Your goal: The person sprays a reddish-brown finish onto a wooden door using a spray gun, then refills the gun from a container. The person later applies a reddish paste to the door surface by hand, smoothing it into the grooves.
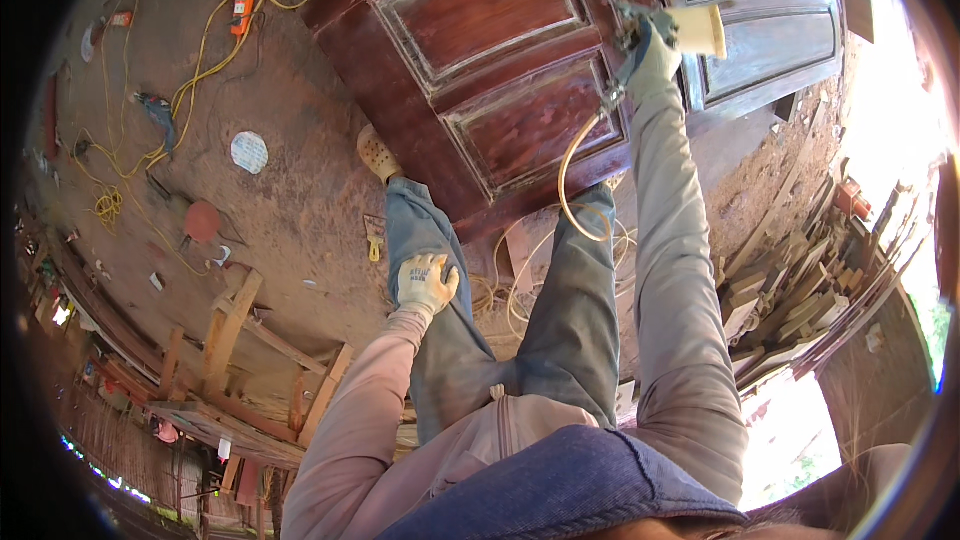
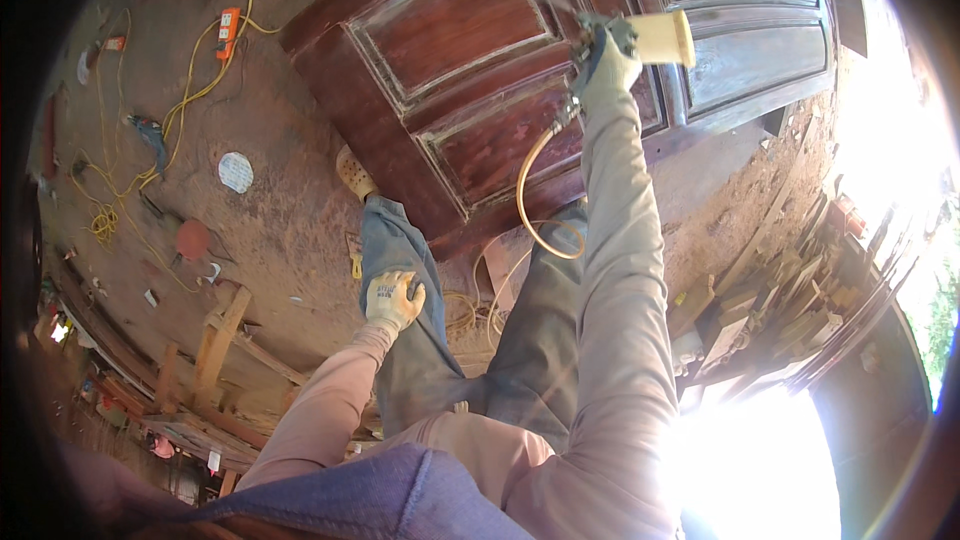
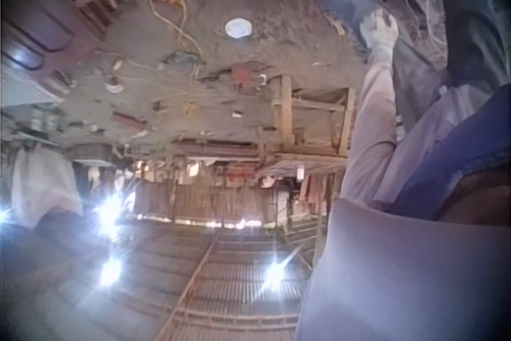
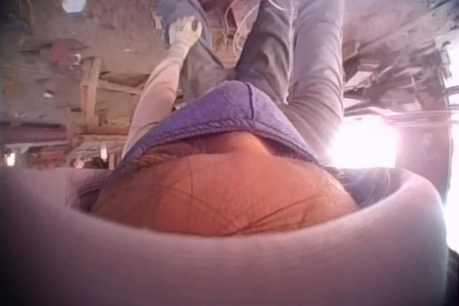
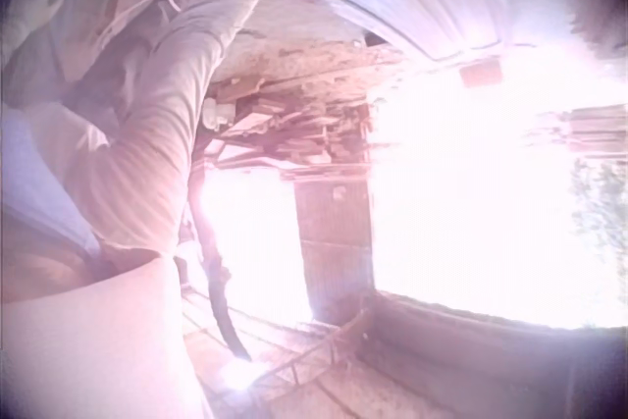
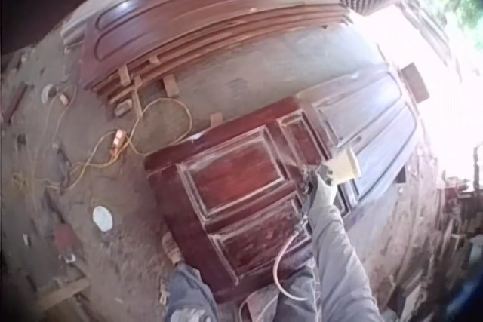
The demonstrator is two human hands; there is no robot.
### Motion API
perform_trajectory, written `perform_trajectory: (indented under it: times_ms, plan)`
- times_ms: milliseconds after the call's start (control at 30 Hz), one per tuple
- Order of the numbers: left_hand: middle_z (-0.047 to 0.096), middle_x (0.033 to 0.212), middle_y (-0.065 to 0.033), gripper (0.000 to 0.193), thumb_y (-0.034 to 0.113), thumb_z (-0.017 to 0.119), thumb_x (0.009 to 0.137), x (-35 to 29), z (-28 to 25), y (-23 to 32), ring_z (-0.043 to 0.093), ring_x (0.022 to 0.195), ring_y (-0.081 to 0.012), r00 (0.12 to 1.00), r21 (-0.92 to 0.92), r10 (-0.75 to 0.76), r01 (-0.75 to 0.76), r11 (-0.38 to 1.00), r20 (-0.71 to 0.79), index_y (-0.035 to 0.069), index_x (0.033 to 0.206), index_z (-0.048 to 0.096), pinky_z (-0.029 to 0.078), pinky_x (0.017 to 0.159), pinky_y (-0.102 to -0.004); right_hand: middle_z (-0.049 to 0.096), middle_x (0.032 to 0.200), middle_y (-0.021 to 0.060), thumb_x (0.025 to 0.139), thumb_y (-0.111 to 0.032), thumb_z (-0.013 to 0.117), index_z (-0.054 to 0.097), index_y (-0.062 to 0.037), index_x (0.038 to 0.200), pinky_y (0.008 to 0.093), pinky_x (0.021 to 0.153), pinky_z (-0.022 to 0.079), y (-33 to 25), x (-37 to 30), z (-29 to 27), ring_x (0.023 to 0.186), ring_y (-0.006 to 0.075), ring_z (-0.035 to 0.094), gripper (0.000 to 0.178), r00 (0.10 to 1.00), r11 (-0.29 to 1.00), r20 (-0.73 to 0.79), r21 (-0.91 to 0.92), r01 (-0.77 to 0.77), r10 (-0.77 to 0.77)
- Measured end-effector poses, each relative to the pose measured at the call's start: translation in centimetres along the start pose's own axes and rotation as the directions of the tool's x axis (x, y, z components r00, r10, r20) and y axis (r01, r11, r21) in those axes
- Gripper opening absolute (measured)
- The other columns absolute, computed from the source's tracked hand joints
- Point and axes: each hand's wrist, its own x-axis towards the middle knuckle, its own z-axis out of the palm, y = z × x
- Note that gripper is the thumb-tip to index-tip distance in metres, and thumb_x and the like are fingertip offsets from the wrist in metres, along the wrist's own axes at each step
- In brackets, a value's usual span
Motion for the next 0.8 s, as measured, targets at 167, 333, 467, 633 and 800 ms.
perform_trajectory:
  times_ms: [167, 333, 467, 633, 800]
  plan:
    - [0.070, 0.103, -0.0112, 0.035, 0.038, 0.062, 0.087, 0.3, -3.6, -0.2, 0.063, 0.103, -0.0294, 1.000, 0.077, 0.012, -0.012, 0.997, -0.001, 0.010, 0.106, 0.071, 0.047, 0.091, -0.0428, 0.064, 0.073, 0.0051, 0.086, -0.008, 0.075, 0.065, -0.0052, 0.097, 0.0315, 0.048, 0.051, 3.7, -4.6, -12.9, 0.057, 0.0154, 0.060, 0.015, 0.955, 0.956, -0.276, -0.291, 0.024, -0.108]
    - [0.070, 0.102, -0.0087, 0.033, 0.039, 0.059, 0.089, 1.5, -7.0, -2.8, 0.063, 0.102, -0.0271, 0.997, 0.120, 0.015, -0.023, 0.993, 0.072, 0.012, 0.105, 0.070, 0.047, 0.091, -0.0431, 0.073, 0.108, 0.0109, 0.091, -0.010, 0.069, 0.064, -0.0044, 0.128, 0.0321, 0.075, 0.059, 4.5, -11.2, -19.9, 0.086, 0.0207, 0.071, 0.038, 0.897, 0.752, -0.402, -0.645, -0.135, -0.184]
    - [0.070, 0.102, -0.0088, 0.031, 0.036, 0.058, 0.090, 1.1, -6.6, -4.2, 0.063, 0.101, -0.0271, 0.997, 0.072, 0.058, -0.062, 0.995, 0.054, 0.011, 0.104, 0.070, 0.047, 0.092, -0.0429, 0.070, 0.122, 0.0124, 0.092, -0.003, 0.064, 0.063, -0.0054, 0.132, 0.0301, 0.098, 0.048, 4.7, -12.9, -15.5, 0.108, 0.0185, 0.066, 0.040, 0.943, 0.603, 0.063, -0.754, 0.260, -0.327]
    - [0.071, 0.099, -0.0098, 0.031, 0.035, 0.057, 0.090, 0.4, -5.7, -4.0, 0.064, 0.098, -0.0288, 0.998, 0.029, 0.054, -0.053, 0.998, -0.022, 0.010, 0.102, 0.071, 0.048, 0.091, -0.0417, 0.074, 0.103, 0.0125, 0.088, -0.008, 0.070, 0.068, -0.0009, 0.120, 0.0313, 0.084, 0.052, 4.3, -16.4, -7.3, 0.092, 0.0175, 0.069, 0.032, 0.940, 0.468, 0.311, -0.816, 0.340, -0.140]
    - [0.071, 0.096, -0.0101, 0.029, 0.034, 0.057, 0.090, 0.1, -4.8, -3.1, 0.064, 0.096, -0.0293, 0.999, 0.010, 0.012, -0.011, 1.000, -0.031, 0.010, 0.098, 0.071, 0.049, 0.090, -0.0419, 0.073, 0.099, 0.0075, 0.087, -0.005, 0.071, 0.068, 0.0013, 0.115, 0.0273, 0.083, 0.050, 5.5, -18.9, -4.5, 0.091, 0.0088, 0.062, 0.029, 0.853, 0.757, 0.507, -0.604, 0.250, 0.123]
